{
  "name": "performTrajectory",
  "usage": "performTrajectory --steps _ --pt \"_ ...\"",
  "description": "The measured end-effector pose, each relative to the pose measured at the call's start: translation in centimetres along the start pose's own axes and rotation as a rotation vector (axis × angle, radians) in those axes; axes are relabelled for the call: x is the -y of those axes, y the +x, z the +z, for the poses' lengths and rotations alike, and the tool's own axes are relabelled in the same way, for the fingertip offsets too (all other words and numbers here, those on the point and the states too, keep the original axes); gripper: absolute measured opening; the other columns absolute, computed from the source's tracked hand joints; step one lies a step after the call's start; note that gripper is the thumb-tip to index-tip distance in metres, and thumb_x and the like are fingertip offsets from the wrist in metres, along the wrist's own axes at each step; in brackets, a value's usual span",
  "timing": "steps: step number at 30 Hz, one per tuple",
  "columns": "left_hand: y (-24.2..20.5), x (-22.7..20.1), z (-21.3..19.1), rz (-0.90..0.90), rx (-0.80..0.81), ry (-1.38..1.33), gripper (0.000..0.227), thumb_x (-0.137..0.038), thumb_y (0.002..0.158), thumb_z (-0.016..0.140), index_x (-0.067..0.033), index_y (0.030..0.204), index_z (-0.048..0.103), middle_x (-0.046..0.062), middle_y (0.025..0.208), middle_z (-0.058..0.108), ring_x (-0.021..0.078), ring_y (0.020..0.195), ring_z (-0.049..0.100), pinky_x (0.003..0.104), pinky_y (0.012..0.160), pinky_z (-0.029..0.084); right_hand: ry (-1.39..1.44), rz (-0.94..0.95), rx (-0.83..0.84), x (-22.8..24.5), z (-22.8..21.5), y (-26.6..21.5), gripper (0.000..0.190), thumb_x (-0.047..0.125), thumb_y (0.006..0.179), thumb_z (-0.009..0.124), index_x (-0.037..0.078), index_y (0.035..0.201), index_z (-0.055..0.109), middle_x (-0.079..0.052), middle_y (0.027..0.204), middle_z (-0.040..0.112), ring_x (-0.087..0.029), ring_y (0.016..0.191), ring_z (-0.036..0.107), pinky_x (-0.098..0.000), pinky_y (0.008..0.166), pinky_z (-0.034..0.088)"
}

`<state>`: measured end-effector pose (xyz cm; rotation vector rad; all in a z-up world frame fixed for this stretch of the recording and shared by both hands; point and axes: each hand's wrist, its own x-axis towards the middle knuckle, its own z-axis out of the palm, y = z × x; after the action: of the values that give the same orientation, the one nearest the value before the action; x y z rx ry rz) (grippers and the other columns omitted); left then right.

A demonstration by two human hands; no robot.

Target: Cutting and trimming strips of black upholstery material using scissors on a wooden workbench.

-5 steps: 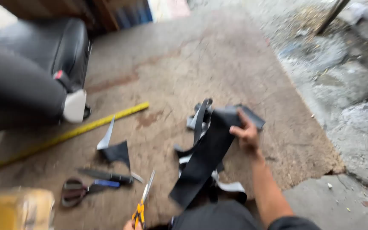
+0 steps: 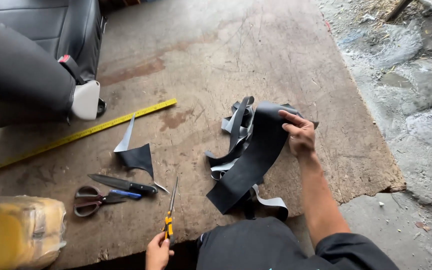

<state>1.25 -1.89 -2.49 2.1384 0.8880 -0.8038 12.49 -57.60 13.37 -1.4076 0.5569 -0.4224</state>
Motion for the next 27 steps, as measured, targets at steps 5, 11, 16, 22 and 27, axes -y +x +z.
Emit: performTrajectory --steps 5,11,16,22,27 --pt "-0.6 -0.4 2.9 0.207 0.080 -0.427 0.051 -0.005 0.089 0.068 0.0013 0.140 0.068 0.013 0.085 0.069 0.0186 0.047 0.054 0.033 0.043 0.045 0.155 -0.023 0.075 0.5 -0.3 -1.1 0.060 -0.009 0.083 0.066 0.000 0.142 0.062 -0.014 0.141 0.066 -0.021 0.130 0.063 -0.0251 0.111 0.052" --pt "-6.4 -8.3 2.1 0.293 0.105 -0.452 0.026 -0.024 0.085 0.086 -0.0019 0.097 0.077 0.008 0.084 0.075 0.0163 0.071 0.066 0.030 0.066 0.054 -0.017 -0.158 0.289 3.9 -0.9 -2.2 0.061 -0.007 0.082 0.070 0.002 0.142 0.062 -0.010 0.141 0.060 -0.020 0.132 0.057 -0.0281 0.117 0.045" --pt "-9.0 -13.4 -0.4 0.600 0.238 0.020 0.076 -0.044 0.067 0.071 -0.0127 0.135 0.064 0.004 0.104 0.054 0.0172 0.099 0.056 0.034 0.086 0.059 0.033 -0.137 0.489 7.5 -1.1 -3.8 0.081 -0.010 0.084 0.074 0.011 0.159 0.051 0.001 0.102 0.067 -0.008 0.082 0.065 -0.0219 0.078 0.061" --pt "-11.1 -18.2 -3.6 0.912 0.339 0.328 0.077 -0.051 0.064 0.068 -0.0159 0.132 0.069 0.003 0.109 0.067 0.0148 0.099 0.061 0.032 0.085 0.054 -0.273 -0.318 0.611 13.4 -0.8 -7.6 0.075 0.000 0.081 0.083 0.010 0.151 0.058 -0.005 0.138 0.059 -0.012 0.099 0.059 -0.0220 0.073 0.055" --pt "-16.1 -21.7 -6.0 0.987 0.345 0.488 0.035 -0.033 0.072 0.065 -0.0175 0.102 0.073 -0.002 0.090 0.066 0.0143 0.086 0.054 0.031 0.074 0.044 -0.431 -0.137 0.742 17.4 0.5 -10.7 0.098 -0.006 0.079 0.076 0.029 0.161 0.036 -0.008 0.134 0.054 -0.015 0.076 0.066 -0.0295 0.063 0.065"
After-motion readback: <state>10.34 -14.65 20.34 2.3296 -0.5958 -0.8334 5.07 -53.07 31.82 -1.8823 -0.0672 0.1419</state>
